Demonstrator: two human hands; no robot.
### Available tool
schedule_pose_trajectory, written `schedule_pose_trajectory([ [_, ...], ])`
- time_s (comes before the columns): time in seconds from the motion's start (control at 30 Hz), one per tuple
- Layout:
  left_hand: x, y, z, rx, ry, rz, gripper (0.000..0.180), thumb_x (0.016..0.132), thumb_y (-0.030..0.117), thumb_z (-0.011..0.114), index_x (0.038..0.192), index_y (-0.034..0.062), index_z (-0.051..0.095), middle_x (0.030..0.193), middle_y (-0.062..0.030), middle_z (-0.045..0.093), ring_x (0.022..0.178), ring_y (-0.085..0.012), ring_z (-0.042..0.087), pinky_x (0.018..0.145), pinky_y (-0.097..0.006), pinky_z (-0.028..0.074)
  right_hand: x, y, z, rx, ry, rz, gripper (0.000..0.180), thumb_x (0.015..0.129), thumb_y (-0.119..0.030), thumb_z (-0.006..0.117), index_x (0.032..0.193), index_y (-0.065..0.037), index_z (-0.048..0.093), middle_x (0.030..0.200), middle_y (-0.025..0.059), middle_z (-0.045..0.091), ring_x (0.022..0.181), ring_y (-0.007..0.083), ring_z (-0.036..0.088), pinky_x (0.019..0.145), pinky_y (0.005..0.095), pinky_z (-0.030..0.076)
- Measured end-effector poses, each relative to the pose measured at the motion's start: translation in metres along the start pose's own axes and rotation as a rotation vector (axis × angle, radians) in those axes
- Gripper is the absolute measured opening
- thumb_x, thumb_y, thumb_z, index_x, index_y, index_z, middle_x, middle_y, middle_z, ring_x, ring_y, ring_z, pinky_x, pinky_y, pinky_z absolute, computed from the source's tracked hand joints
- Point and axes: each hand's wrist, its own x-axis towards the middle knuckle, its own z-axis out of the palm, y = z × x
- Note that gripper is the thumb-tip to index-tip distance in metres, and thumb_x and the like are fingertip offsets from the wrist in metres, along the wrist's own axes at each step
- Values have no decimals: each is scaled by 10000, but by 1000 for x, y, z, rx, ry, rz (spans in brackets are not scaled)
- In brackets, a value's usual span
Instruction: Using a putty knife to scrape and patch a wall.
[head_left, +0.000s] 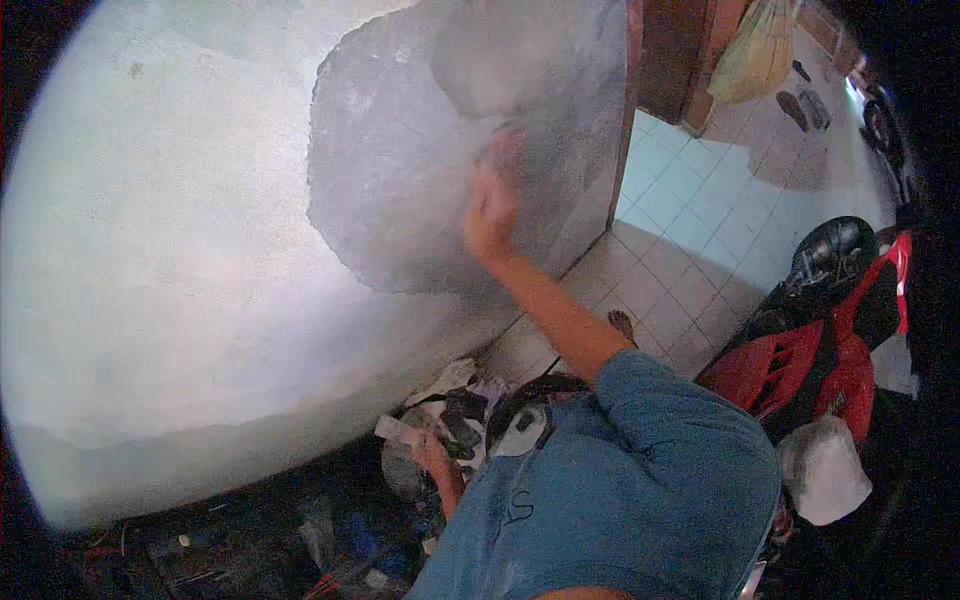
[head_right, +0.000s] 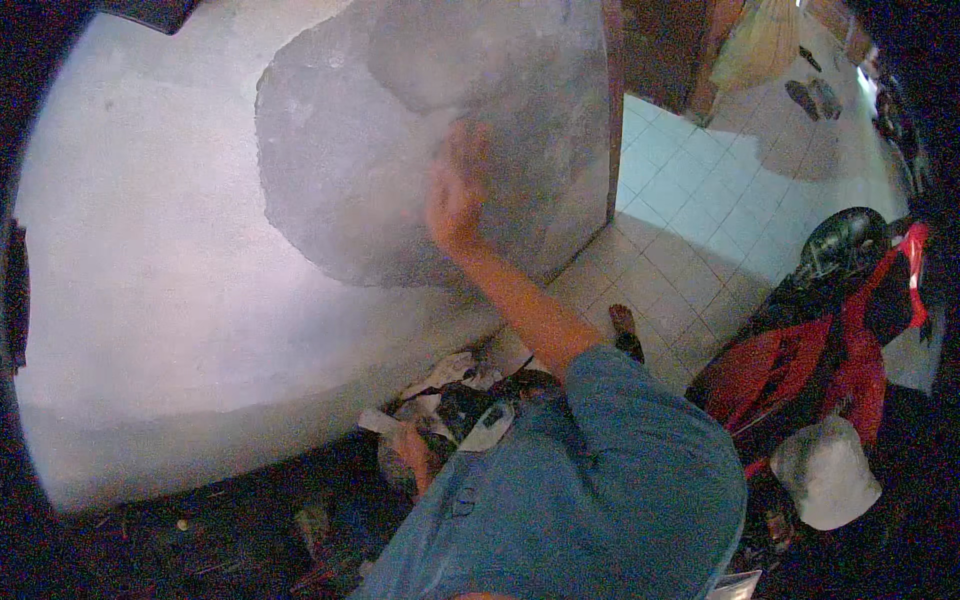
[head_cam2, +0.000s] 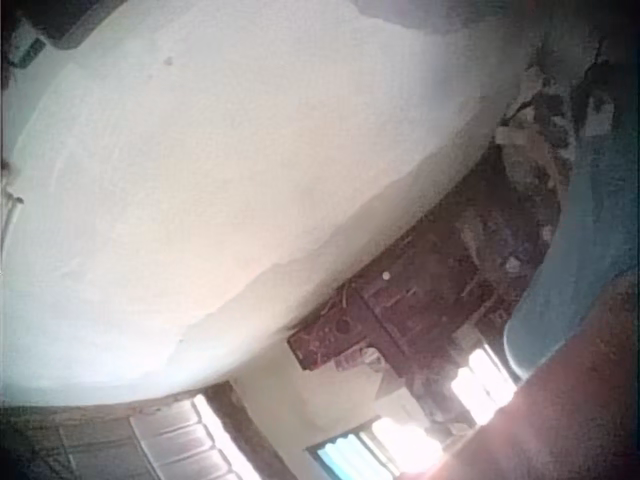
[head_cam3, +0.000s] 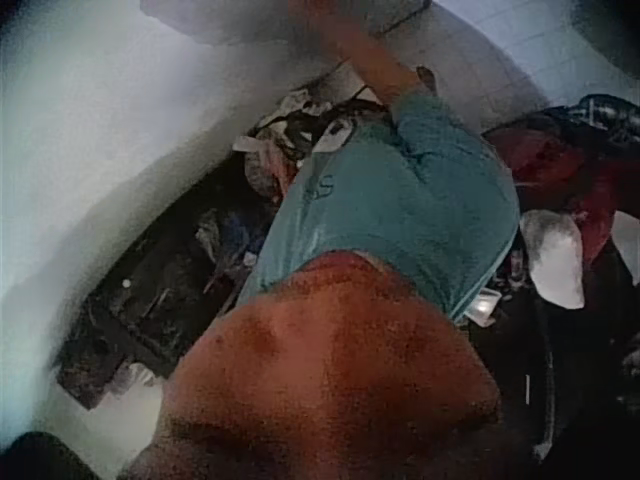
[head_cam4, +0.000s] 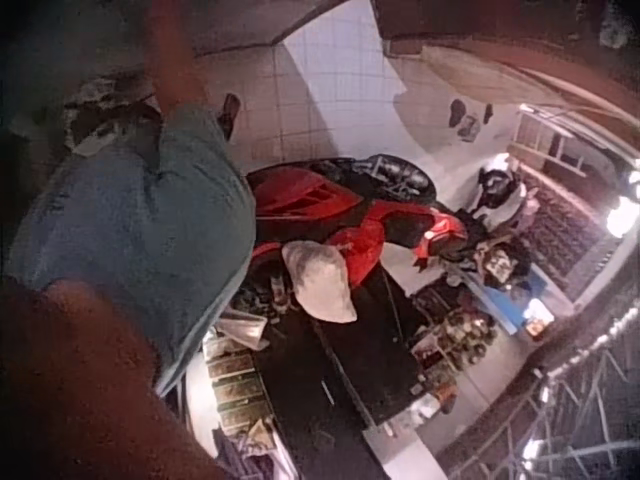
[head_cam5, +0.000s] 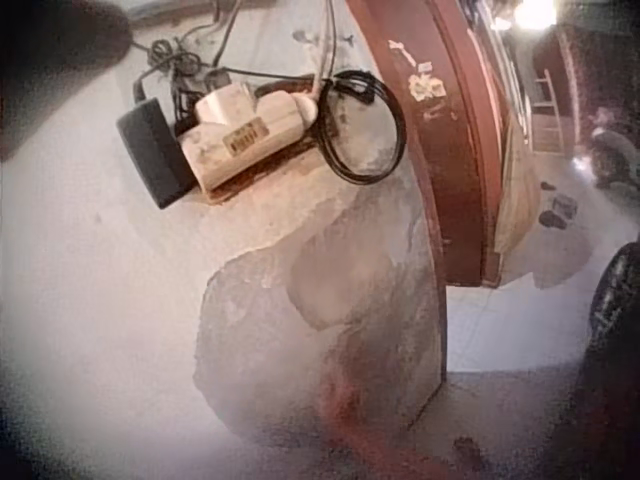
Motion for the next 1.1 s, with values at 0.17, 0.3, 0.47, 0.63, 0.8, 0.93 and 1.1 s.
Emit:
schedule_pose_trajectory([
  [0.17,57,146,-77,-490,-140,-560,245,895,180,614,768,-30,603,693,-57,566,586,-178,479,573,-371,401,84,113,-22,-118,274,165,309,885,-64,482,1146,68,581,1302,258,527,1270,400,443,1100,440,306],
  [0.3,24,75,-62,-489,110,-321,240,894,145,605,699,20,546,622,-41,524,551,-143,413,518,-353,340,142,190,-44,-289,371,353,322,950,-185,472,975,97,625,900,223,624,806,358,544,760,438,410],
  [0.47,-26,-11,-50,-677,-98,-624,227,871,118,618,703,-9,534,690,-55,574,540,-135,404,508,-374,336,-36,37,14,-77,65,248,333,957,-92,454,1240,69,521,1253,214,540,1159,313,481,1000,408,346],
  [0.63,14,66,-77,-487,-150,-349,222,853,164,666,860,-58,670,777,-114,650,604,-222,517,594,-384,426,-61,17,-11,-100,-262,-305,372,913,-62,477,1260,60,531,1415,246,432,1372,392,338,1141,469,225],
  [0.8,9,35,-96,-307,-114,-174,317,862,215,666,916,-97,649,868,-143,665,680,-272,560,641,-406,450,52,163,-45,-273,369,443,302,907,-76,487,1118,104,606,1089,264,635,995,375,610,898,404,451],
  [0.93,-29,-39,-51,-516,-87,-556,299,865,183,661,924,-109,635,912,-147,659,746,-250,564,679,-406,447,22,146,-41,-368,459,315,298,924,-75,481,1123,111,601,1027,250,662,955,359,629,884,373,459],
  [1.1,-63,-185,-25,91,-474,-1507,273,852,156,682,944,-96,632,903,-143,642,806,-254,555,742,-426,438,-56,-12,0,55,-149,-191,318,873,-18,492,1163,86,571,1354,247,494,1328,393,391,1126,492,224],
])
